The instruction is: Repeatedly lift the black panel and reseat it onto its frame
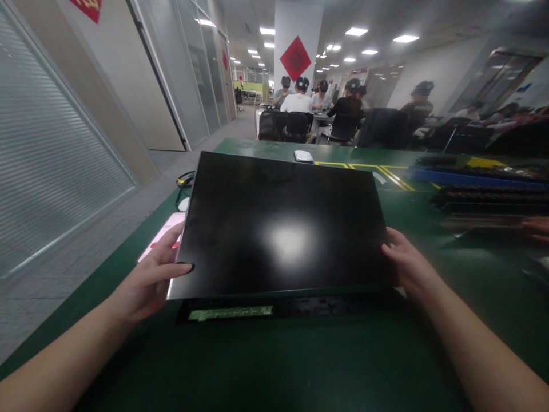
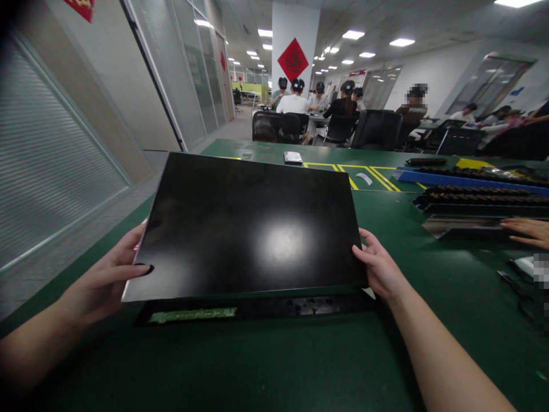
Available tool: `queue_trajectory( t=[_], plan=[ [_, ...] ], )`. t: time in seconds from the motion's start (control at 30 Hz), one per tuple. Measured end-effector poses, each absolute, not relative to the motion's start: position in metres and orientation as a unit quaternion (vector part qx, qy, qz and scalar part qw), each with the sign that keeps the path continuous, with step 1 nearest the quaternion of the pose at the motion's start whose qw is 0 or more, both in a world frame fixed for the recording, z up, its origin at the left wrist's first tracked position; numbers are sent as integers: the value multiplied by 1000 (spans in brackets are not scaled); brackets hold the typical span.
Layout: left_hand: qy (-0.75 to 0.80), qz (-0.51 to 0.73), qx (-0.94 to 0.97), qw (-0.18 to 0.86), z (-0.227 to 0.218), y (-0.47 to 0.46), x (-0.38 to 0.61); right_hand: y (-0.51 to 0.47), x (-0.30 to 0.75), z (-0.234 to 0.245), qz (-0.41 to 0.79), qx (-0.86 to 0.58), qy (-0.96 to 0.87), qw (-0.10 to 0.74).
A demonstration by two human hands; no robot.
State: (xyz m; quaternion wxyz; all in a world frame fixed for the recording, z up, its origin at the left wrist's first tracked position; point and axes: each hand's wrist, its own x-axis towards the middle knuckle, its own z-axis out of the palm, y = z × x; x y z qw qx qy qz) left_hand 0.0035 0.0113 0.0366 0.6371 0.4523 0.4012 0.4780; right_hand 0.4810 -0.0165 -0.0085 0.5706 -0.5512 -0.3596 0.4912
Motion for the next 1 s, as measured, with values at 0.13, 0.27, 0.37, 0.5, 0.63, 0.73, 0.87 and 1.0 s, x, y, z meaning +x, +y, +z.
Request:
queue_trajectory(
  t=[0.13,0.27,0.37,0.5,0.63,0.73,0.87,1.0],
  plan=[
    [421,489,420,639,38,16,18,-14,484,-11,500,-549,-347,573],
    [459,490,395,627,44,21,32,-12,487,-9,500,-551,-355,567],
    [470,495,399,613,41,27,37,-8,490,-10,492,-544,-369,571],
    [468,483,440,595,27,33,36,-2,491,-14,469,-559,-364,578],
    [463,491,455,581,13,39,34,2,484,-14,403,-609,-330,598],
    [448,495,455,589,7,43,34,5,476,-9,387,-643,-305,587],
    [432,490,466,597,3,46,34,11,471,-3,398,-641,-323,572],
    [433,495,491,571,1,49,34,17,475,-4,404,-633,-317,579]
  ],
)
